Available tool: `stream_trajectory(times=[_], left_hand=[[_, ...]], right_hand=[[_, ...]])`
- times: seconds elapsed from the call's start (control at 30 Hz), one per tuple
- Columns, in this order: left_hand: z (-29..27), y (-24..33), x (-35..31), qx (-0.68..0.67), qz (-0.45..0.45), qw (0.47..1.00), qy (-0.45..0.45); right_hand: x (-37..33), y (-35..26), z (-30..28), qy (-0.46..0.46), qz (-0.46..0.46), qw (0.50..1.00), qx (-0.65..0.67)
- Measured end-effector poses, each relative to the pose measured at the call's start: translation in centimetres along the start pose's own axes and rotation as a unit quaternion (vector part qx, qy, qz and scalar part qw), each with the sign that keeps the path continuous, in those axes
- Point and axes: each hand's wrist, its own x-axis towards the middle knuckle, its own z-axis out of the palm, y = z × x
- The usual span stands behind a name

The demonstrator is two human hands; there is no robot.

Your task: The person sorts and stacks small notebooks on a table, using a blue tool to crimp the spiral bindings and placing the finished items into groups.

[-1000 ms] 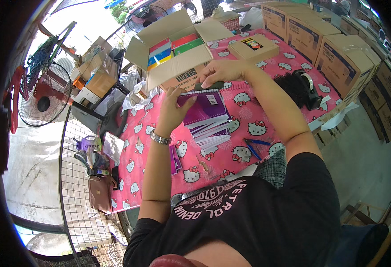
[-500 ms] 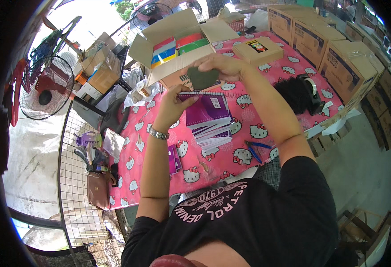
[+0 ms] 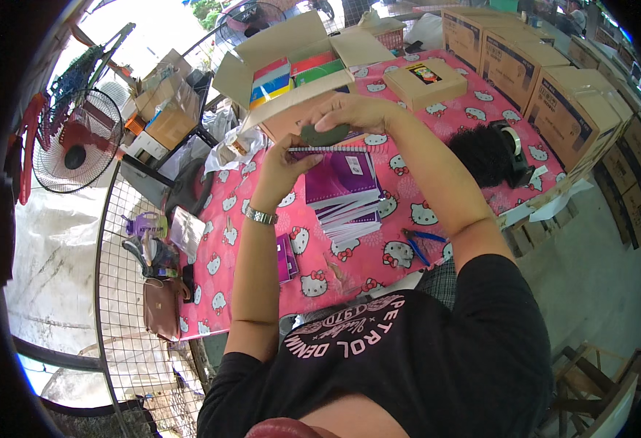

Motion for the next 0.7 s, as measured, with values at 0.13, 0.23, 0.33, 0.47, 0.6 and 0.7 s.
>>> stream_trajectory(times=[0.13,0.23,0.33,0.47,0.6,0.7], left_hand=[[-0.1,2.1,-0.2,-0.074,-0.067,0.995,0.014],[1.0,1.7,-0.5,-0.156,-0.033,0.985,0.066],[1.4,2.3,-0.7,-0.138,-0.018,0.986,0.089],[1.2,2.7,-2.2,-0.034,-0.073,0.992,0.093],[2.5,3.5,-2.5,-0.018,0.027,0.992,0.118],[2.3,2.6,-2.4,-0.065,0.018,0.992,0.105]], right_hand=[[-1.9,8.9,-3.1,0.237,0.116,0.920,-0.289],[-7.8,19.2,-2.5,0.289,0.189,0.849,-0.401],[-13.4,23.8,0.8,0.232,0.160,0.878,-0.387],[-13.4,13.7,4.7,0.622,-0.043,0.719,-0.306],[-9.1,-1.5,8.7,0.482,-0.270,0.666,-0.501],[-5.8,-2.4,9.9,0.343,-0.166,0.711,-0.591]])
